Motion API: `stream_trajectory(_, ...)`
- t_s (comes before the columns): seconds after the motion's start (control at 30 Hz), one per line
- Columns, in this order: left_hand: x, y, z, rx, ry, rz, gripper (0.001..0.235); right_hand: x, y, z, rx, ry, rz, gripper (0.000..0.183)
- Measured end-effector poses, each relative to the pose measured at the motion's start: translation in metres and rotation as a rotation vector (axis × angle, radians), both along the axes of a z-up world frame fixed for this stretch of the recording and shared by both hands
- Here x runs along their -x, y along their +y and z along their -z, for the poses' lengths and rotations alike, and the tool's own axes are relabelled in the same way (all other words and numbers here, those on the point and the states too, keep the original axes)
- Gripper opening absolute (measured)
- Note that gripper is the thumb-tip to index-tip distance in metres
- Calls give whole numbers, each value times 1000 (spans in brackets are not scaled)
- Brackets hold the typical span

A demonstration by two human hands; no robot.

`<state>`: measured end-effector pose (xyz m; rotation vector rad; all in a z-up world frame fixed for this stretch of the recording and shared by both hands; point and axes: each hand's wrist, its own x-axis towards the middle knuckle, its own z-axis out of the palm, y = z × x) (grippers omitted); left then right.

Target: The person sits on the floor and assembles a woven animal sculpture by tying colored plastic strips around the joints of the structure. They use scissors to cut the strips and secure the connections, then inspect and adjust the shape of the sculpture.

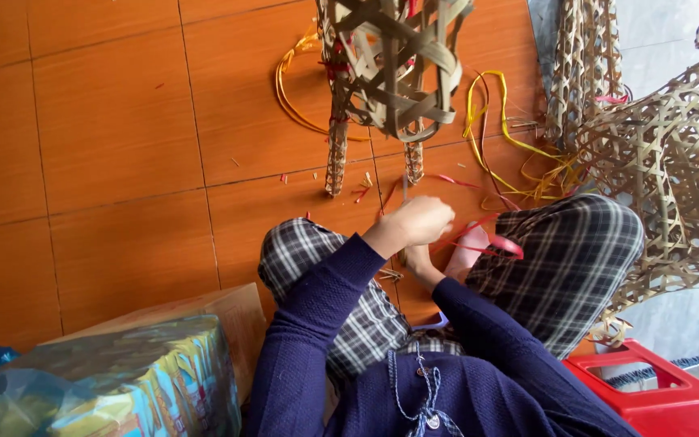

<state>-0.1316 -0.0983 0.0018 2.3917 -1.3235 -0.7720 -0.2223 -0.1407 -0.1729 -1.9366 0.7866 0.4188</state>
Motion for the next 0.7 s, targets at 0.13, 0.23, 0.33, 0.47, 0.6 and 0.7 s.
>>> stream_trajectory(0.13,-25,31,-26,-184,211,185,55,30,-5,109,16,90,10,33)
stream_trajectory(0.23,-61,65,-15,-196,28,64,48,34,-14,135,559,7,-568,45)
stream_trajectory(0.33,-96,107,-26,-277,-29,-329,31,4,-23,22,877,-177,-1893,21)
stream_trajectory(0.47,-124,131,-41,-178,-192,-596,33,-47,-31,-91,-191,9,-1357,30)
stream_trajectory(0.6,-138,126,-43,-67,-198,-707,49,-121,-78,-152,18,-48,-1143,37)
stream_trajectory(0.7,-137,117,-41,25,-193,-710,59,-160,-126,-169,759,-173,-759,58)
